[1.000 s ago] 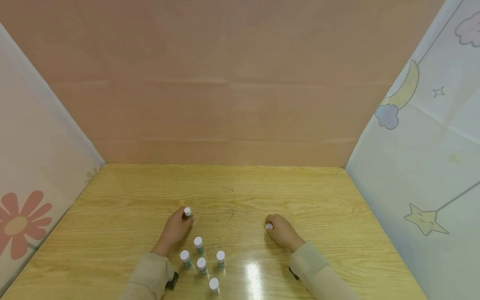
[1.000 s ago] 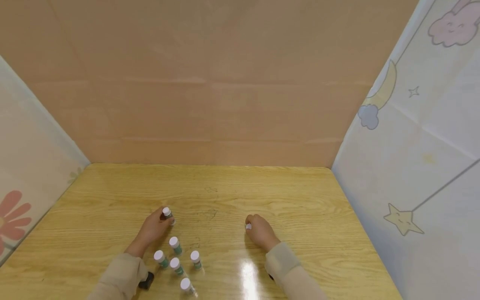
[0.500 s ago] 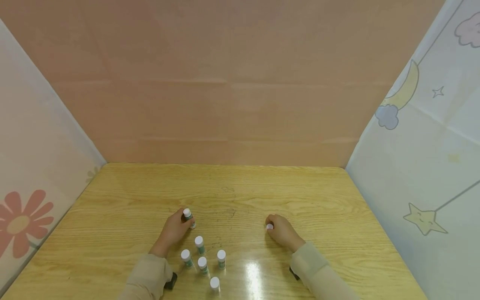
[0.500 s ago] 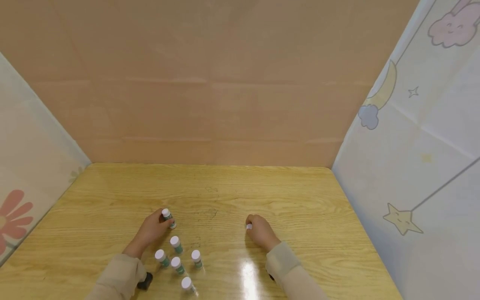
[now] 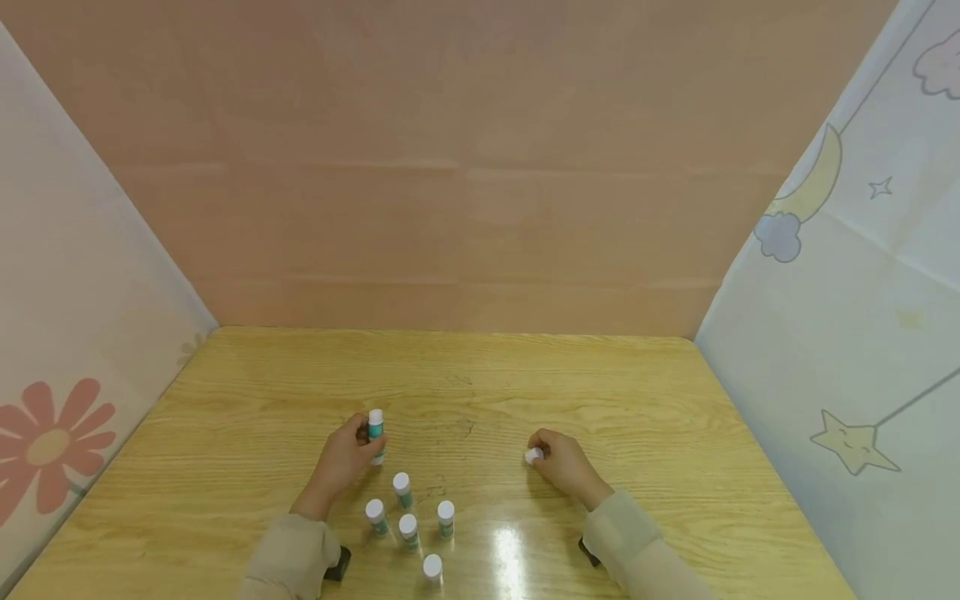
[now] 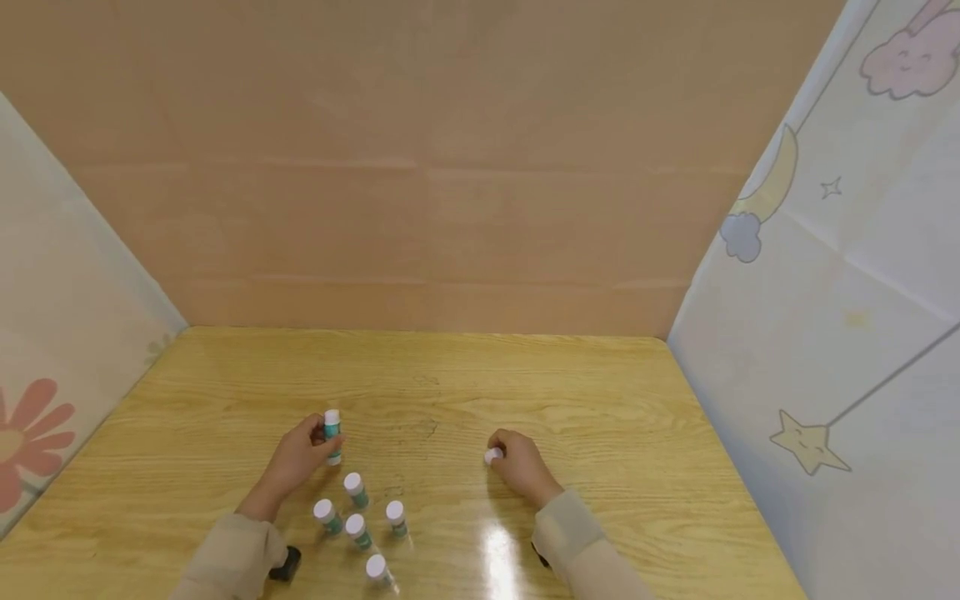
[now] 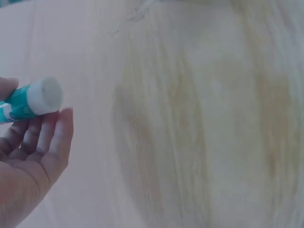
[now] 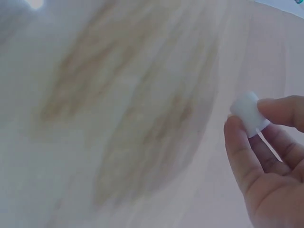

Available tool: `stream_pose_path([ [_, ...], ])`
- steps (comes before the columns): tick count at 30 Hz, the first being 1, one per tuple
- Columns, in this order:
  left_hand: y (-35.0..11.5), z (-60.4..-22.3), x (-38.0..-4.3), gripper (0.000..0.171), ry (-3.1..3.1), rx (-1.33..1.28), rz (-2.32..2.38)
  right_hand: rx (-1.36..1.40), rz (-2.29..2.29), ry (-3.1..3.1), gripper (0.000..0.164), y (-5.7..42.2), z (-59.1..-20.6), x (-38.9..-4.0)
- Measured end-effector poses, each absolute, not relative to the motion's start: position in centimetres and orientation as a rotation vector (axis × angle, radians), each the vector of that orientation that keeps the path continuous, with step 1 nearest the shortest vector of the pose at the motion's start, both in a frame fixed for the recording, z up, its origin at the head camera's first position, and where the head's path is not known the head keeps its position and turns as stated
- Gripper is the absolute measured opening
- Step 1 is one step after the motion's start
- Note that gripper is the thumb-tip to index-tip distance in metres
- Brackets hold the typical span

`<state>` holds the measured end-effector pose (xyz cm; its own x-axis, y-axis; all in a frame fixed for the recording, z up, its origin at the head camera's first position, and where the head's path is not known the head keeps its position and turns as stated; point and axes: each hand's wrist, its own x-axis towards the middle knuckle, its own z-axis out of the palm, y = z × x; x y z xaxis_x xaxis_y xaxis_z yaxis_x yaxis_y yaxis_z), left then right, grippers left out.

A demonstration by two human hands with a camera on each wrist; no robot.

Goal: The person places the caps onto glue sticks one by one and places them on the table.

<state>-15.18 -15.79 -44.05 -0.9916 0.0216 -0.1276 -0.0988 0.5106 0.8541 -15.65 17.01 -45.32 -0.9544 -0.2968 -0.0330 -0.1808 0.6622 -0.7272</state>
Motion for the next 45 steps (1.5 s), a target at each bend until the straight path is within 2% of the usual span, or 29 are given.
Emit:
stream_pose_path([
  [23, -14.5, -41.3, -13.8, 0.03, 2.76, 0.17, 1.566, -0.256, -1.578, 2.6, 0.018, 14.9, -41.9, -14.3],
  [38, -13.3, -40.5, -12.9, 0.021, 2.635, 0.255, 1.687, -0.327, -1.665, 2.534, 0.019, 13.6, -39.1, -12.9],
  [45, -13.0, -40.5, -12.6, 0.021, 2.602, 0.318, 1.668, -0.446, -1.647, 2.576, 0.02, 13.3, -38.7, -12.5],
])
